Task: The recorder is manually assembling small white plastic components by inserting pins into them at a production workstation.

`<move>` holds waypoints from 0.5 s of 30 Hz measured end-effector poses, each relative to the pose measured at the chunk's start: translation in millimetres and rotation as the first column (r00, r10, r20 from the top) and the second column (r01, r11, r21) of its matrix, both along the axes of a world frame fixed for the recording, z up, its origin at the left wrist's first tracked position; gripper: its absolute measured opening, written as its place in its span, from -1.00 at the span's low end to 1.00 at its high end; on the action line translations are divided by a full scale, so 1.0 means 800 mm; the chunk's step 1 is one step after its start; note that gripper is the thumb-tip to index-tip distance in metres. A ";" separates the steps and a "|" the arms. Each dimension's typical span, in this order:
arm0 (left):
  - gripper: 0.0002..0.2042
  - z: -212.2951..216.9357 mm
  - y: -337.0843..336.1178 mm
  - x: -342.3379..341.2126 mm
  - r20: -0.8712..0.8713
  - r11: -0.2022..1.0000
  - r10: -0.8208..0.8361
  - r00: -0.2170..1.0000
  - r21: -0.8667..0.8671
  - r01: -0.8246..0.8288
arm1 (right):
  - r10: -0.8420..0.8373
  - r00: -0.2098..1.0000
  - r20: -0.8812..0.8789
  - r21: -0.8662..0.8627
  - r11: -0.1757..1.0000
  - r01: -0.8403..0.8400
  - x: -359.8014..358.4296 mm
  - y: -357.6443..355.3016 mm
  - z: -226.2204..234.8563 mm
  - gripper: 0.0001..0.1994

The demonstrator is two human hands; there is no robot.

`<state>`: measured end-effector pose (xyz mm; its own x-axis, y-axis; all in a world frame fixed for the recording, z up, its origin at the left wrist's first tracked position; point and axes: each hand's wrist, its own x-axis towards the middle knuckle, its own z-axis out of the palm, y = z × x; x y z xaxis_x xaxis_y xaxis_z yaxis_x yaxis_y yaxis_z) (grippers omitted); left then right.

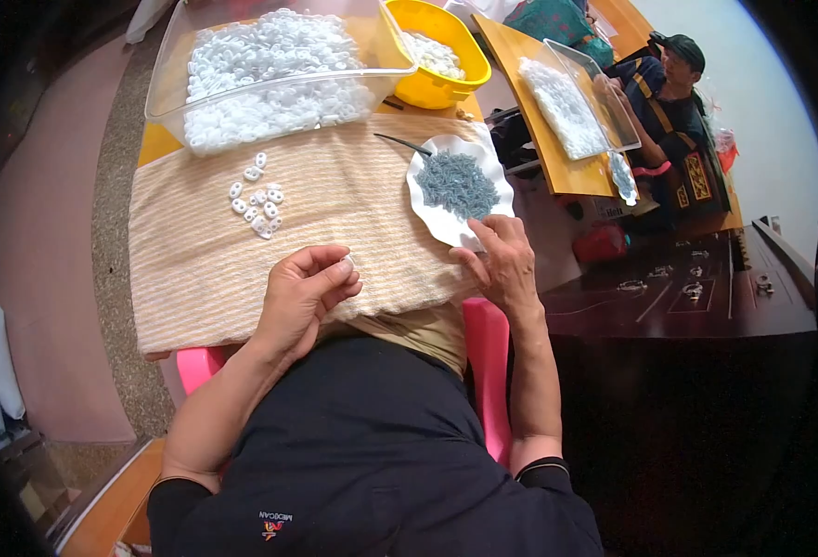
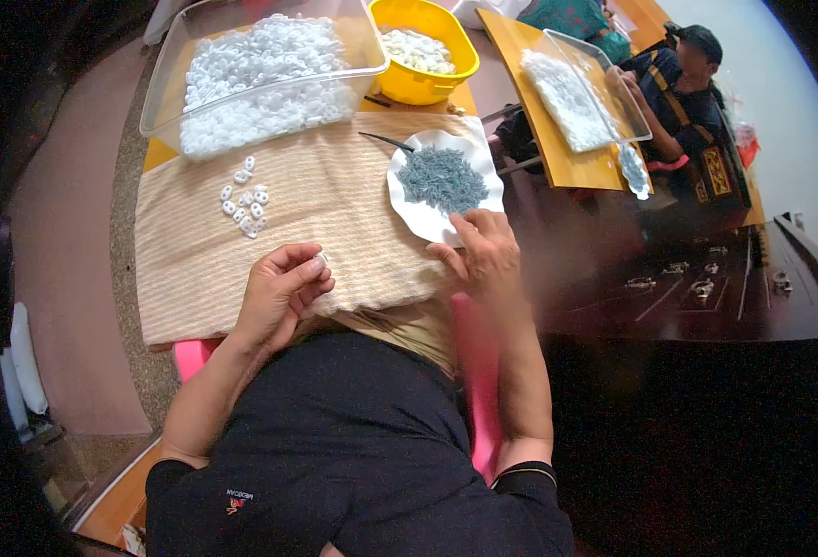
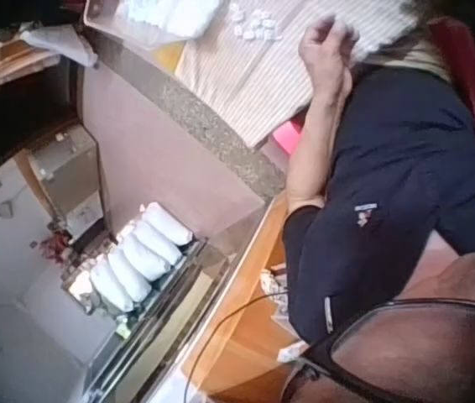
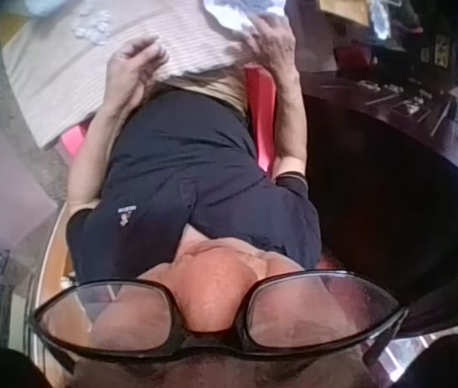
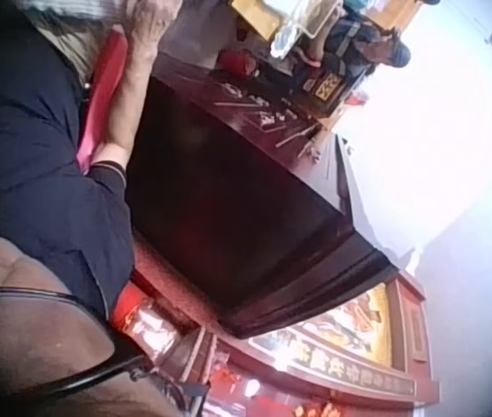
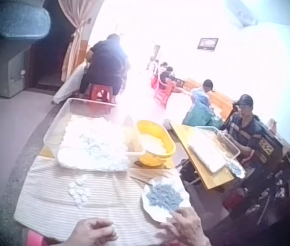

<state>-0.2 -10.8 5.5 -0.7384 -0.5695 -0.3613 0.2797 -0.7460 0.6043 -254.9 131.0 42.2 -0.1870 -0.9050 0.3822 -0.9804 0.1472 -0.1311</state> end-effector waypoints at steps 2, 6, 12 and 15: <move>-0.86 0.000 0.000 0.000 0.009 1.000 0.001 1.000 0.000 -0.001 | 0.007 0.999 -0.040 0.033 0.999 -0.006 -0.001 -0.002 0.002 -0.55; -0.86 -0.002 -0.001 -0.001 0.020 1.000 -0.010 1.000 -0.021 0.010 | 0.029 0.992 -0.121 0.095 0.995 -0.017 -0.004 -0.005 -0.001 -0.47; -0.86 -0.003 -0.001 0.000 0.027 1.000 -0.016 1.000 -0.017 0.017 | 0.016 0.994 -0.111 0.098 0.995 -0.005 -0.006 -0.010 -0.007 -0.50; -0.85 -0.003 -0.002 0.000 0.021 1.000 -0.019 1.000 -0.016 0.019 | 0.002 0.999 -0.043 0.102 0.995 0.002 -0.001 -0.009 -0.008 -0.58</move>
<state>-0.1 -12.1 3.4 -0.7417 -0.5612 -0.3673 0.2528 -0.7412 0.6218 -255.8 124.0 35.8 -0.1722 -0.9397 0.2954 -0.9848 0.1574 -0.0732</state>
